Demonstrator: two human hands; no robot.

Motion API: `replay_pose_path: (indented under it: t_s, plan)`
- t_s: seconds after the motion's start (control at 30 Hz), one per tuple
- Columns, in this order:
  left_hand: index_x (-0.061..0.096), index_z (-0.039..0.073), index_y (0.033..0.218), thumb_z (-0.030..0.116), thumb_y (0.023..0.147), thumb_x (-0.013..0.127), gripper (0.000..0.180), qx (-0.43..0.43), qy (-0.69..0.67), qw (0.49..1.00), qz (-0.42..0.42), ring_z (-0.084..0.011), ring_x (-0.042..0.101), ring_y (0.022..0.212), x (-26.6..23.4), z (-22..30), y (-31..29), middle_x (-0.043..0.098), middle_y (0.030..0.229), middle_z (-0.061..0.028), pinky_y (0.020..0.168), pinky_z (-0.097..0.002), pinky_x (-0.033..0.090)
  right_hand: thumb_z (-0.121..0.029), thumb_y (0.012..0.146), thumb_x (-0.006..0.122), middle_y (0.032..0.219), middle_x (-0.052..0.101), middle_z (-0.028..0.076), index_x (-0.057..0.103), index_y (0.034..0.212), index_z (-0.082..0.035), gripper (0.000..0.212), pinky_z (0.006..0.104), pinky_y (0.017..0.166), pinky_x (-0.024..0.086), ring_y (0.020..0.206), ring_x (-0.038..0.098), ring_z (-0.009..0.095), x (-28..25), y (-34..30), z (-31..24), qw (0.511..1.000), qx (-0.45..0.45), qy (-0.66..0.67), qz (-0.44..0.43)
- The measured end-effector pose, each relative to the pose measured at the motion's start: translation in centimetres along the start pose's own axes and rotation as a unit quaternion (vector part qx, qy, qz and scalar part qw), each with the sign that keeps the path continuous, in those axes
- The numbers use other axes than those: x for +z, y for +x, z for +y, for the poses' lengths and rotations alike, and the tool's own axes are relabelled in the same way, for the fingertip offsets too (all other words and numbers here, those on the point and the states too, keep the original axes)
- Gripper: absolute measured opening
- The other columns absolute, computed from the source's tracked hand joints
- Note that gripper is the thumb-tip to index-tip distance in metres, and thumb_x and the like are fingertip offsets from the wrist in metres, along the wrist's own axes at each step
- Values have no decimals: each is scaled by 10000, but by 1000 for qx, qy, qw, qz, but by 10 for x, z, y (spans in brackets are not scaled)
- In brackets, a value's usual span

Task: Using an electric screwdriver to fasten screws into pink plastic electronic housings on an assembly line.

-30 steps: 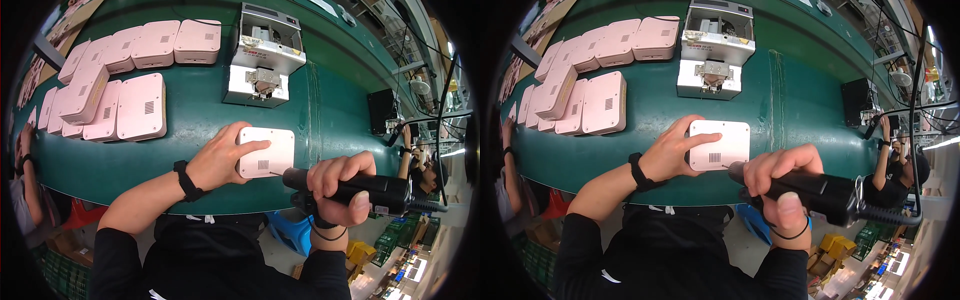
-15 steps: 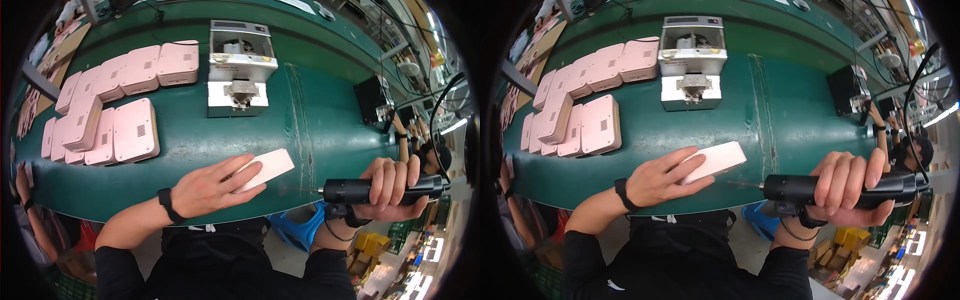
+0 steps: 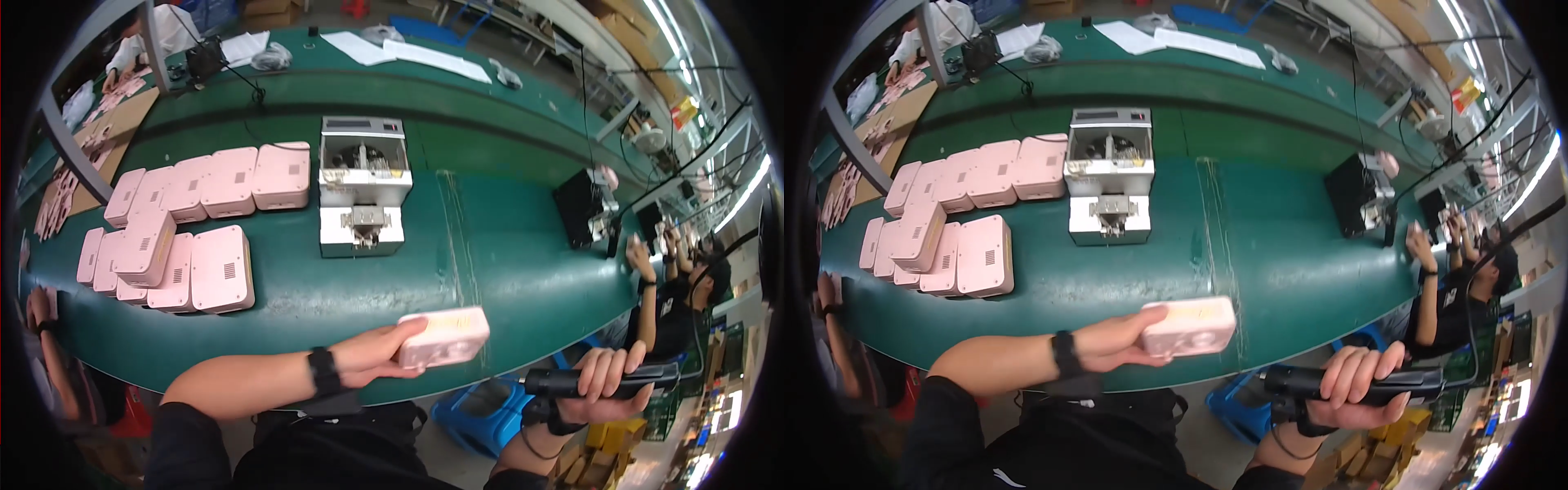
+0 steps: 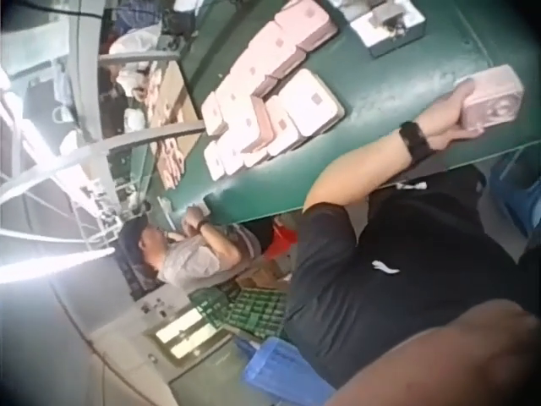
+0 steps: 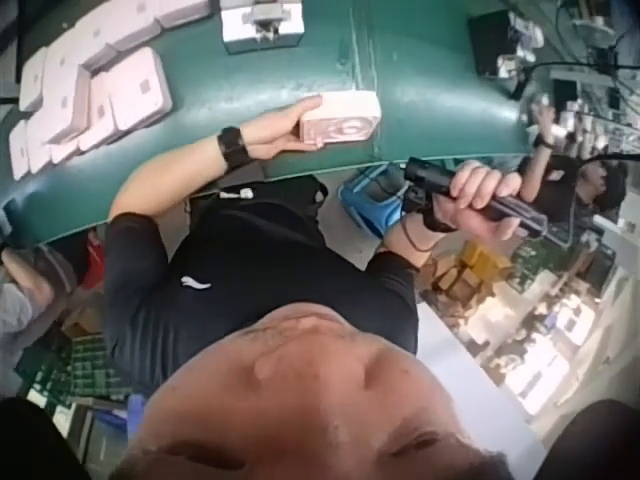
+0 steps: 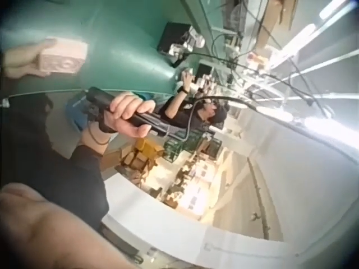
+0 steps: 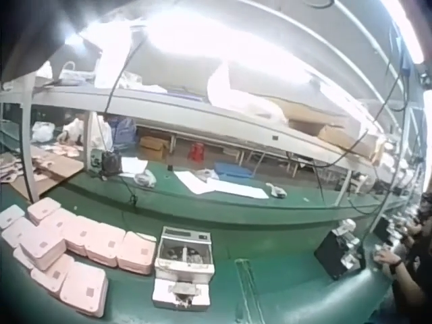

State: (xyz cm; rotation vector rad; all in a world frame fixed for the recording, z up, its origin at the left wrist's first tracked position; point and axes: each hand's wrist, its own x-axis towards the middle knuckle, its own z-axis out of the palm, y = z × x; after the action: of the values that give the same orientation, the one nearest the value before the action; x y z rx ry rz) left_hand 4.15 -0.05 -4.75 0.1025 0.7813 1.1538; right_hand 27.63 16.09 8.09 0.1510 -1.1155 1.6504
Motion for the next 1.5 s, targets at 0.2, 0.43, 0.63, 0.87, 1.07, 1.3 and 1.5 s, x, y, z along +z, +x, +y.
replay_pose_path:
  t_s: [0.2, 0.43, 0.63, 0.87, 1.07, 1.3, 1.5]
  plan:
    - [309, 74, 1485, 378, 1005, 535, 612, 272, -15, 962, 35, -263, 532, 1265, 17, 45, 72, 401, 1487, -118, 1077, -391, 440, -398, 926, 581, 547, 486, 39, 410, 906, -57, 381, 261, 333, 402, 356, 439, 133, 15, -1, 20, 1000, 19, 3, 13]
    - [476, 25, 1371, 255, 813, 769, 671, 472, 667, 521, 248, -358, 555, 1212, -10, 44, -73, 553, 1319, -216, 1030, -435, 453, -418, 925, 582, 596, 491, 49, 435, 963, -57, 392, 307, 418, 444, 416, 460, 156, -6, -11, 43, 996, 78, -38, 34]
    - [446, 11, 1392, 313, 751, 787, 787, 207, 739, 257, 588, -454, 376, 1341, -100, 31, -145, 410, 1408, -319, 1135, -519, 296, -439, 940, 567, 650, 496, 41, 441, 1004, -76, 390, 310, 510, 452, 480, 476, 154, 3, -15, 83, 987, 103, -120, 38]
    - [445, 117, 1429, 367, 731, 789, 817, 261, 871, 376, 179, -405, 327, 1403, -71, 24, -155, 368, 1480, -238, 1160, -559, 240, -452, 979, 489, 657, 481, 27, 448, 1003, -82, 373, 311, 549, 436, 500, 459, 148, 49, 23, 123, 987, 125, -97, -5]
    - [486, 227, 1405, 316, 700, 820, 786, 354, 807, 425, 208, -355, 386, 1374, -61, 32, -115, 364, 1484, -174, 1138, -551, 292, -392, 994, 460, 646, 483, 37, 467, 992, -76, 315, 312, 537, 424, 499, 457, 155, 104, 75, 175, 989, 114, -74, -57]
    - [556, 229, 1341, 280, 635, 877, 777, 355, 669, 610, 233, -397, 516, 1215, -74, 31, -99, 404, 1392, -177, 1009, -469, 467, -311, 987, 472, 625, 497, 60, 505, 963, -62, 253, 326, 529, 436, 498, 480, 170, 135, 94, 219, 978, 103, -159, -90]
    - [580, 207, 1313, 263, 616, 889, 765, 383, 643, 592, 299, -390, 566, 1129, -81, 30, -105, 422, 1341, -172, 957, -445, 510, -299, 982, 478, 613, 491, 64, 506, 970, -49, 252, 330, 530, 437, 489, 477, 172, 132, 87, 217, 968, 164, -164, -97]
